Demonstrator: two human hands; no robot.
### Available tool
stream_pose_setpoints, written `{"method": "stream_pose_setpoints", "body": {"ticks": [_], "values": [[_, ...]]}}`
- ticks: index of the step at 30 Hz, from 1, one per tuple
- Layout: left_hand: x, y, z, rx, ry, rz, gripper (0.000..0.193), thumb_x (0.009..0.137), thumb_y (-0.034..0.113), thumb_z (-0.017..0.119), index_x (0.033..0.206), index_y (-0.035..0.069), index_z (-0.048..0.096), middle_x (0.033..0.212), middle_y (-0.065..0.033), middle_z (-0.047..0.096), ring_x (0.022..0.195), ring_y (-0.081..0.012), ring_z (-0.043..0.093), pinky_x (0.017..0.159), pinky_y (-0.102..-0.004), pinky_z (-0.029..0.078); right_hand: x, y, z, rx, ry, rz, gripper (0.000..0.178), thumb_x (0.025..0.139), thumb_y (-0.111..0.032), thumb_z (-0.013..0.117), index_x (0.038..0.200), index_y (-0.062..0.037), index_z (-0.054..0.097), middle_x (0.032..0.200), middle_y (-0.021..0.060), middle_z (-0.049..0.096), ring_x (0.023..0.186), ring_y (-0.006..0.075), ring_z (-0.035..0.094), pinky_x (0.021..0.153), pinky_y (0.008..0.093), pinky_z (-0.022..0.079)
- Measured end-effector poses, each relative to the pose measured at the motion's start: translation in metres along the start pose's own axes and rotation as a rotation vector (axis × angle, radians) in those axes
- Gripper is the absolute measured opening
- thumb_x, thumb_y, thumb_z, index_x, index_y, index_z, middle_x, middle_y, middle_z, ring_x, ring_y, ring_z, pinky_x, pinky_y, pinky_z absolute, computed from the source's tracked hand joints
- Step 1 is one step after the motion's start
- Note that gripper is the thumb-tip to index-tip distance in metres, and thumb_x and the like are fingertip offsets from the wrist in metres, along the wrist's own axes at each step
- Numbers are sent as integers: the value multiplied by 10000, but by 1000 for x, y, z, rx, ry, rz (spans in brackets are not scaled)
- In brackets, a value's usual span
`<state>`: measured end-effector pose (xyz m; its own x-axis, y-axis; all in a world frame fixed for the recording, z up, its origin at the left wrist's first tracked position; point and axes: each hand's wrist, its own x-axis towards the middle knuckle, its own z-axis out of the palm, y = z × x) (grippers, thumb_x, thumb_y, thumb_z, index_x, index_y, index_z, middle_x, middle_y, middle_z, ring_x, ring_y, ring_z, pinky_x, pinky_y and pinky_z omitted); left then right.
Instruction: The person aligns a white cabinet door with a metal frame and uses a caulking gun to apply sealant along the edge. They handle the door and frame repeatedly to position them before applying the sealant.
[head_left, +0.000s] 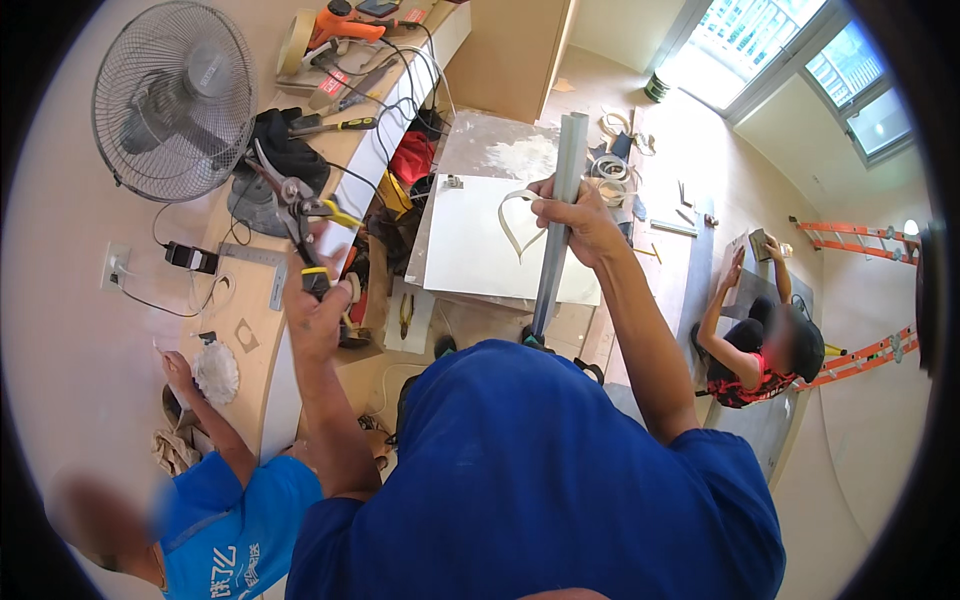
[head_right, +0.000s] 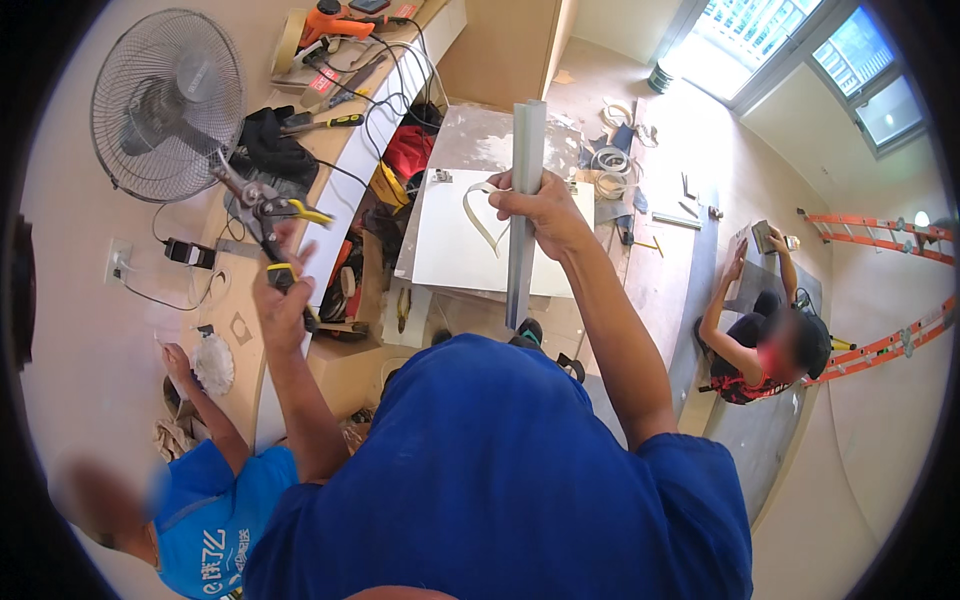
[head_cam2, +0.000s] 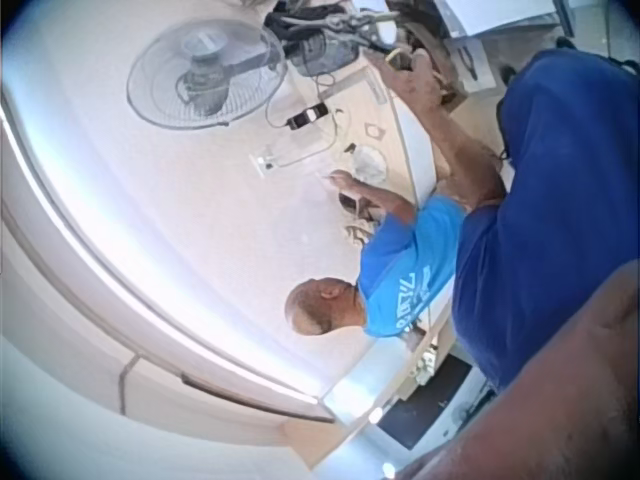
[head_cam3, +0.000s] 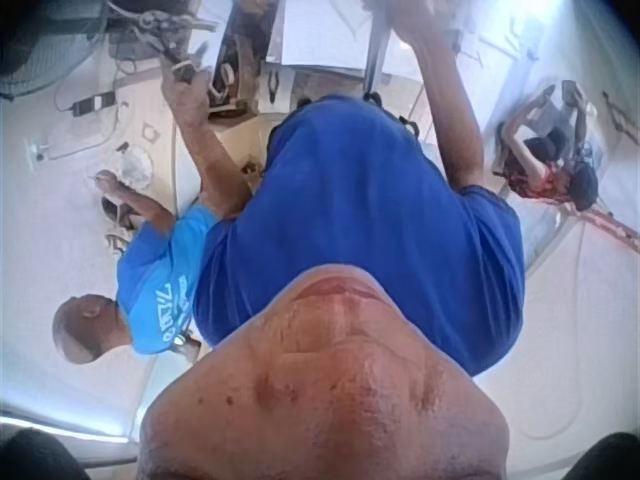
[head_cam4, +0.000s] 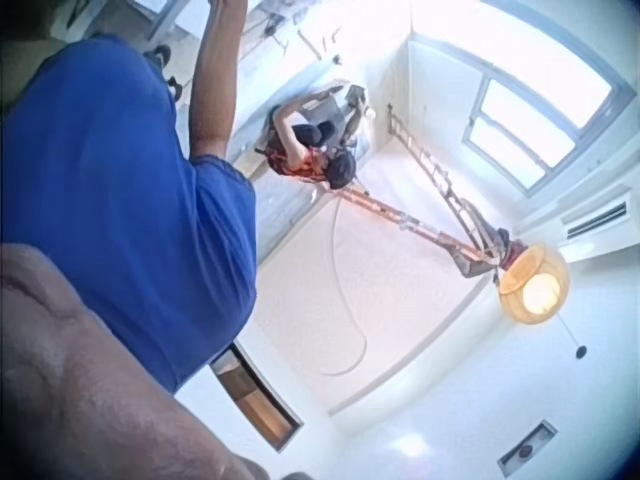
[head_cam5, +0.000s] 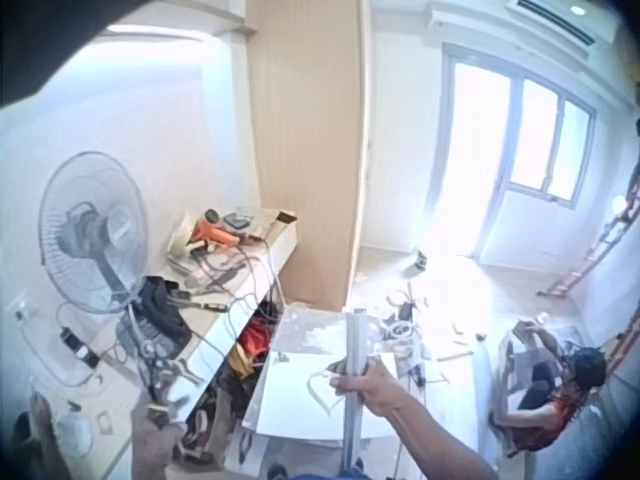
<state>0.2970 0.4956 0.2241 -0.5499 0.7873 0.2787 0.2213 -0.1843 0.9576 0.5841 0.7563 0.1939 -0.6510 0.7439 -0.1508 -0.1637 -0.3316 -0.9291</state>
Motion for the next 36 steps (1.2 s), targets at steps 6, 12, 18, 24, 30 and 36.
{"method": "stream_pose_setpoints", "body": {"ticks": [6,12,18,24,30,36], "values": [[-41,-39,34,-826,-356,-522,306,672,63,689,970,16,634,1524,-234,481,1421,-452,504,1062,-547,529,3,3,-2,-56,-9,-28,205,801,-38,835,941,-41,685,1235,209,702,821,127,657,752,251,528],[-56,-34,83,-945,-611,-742,820,680,118,749,1441,-78,515,1587,-278,431,1463,-455,452,1044,-509,525,3,33,-1,-105,225,-169,280,836,-60,858,1049,-10,683,1154,166,736,828,126,664,758,270,539],[-50,-38,109,-1151,-614,-991,710,693,227,788,1359,22,648,1639,-335,343,1517,-434,372,1110,-470,442,-18,63,-11,-83,384,-107,387,822,-103,874,1123,30,671,1072,119,725,801,143,669,759,288,545],[-41,-31,131,-987,-836,-986,1162,668,346,822,1667,86,288,1642,-289,359,1475,-393,434,1148,-457,405,-22,55,-51,-59,325,-50,369,821,-102,872,1115,28,691,1059,102,734,772,124,663,744,274,543],[-18,-35,147,-639,-763,-990,1145,696,347,787,1671,69,254,1423,-223,561,1385,-354,542,1180,-526,388,-14,38,-78,-46,229,-7,348,802,-111,867,1092,16,723,943,73,725,768,129,661,729,275,535],[-1,-43,154,-394,-894,-1028,831,789,297,683,1521,-21,449,1377,-233,608,1317,-363,605,1172,-542,427,4,33,-106,-128,123,-23,373,792,-120,889,1098,3,714,1075,94,739,795,120,645,762,282,542]]}}
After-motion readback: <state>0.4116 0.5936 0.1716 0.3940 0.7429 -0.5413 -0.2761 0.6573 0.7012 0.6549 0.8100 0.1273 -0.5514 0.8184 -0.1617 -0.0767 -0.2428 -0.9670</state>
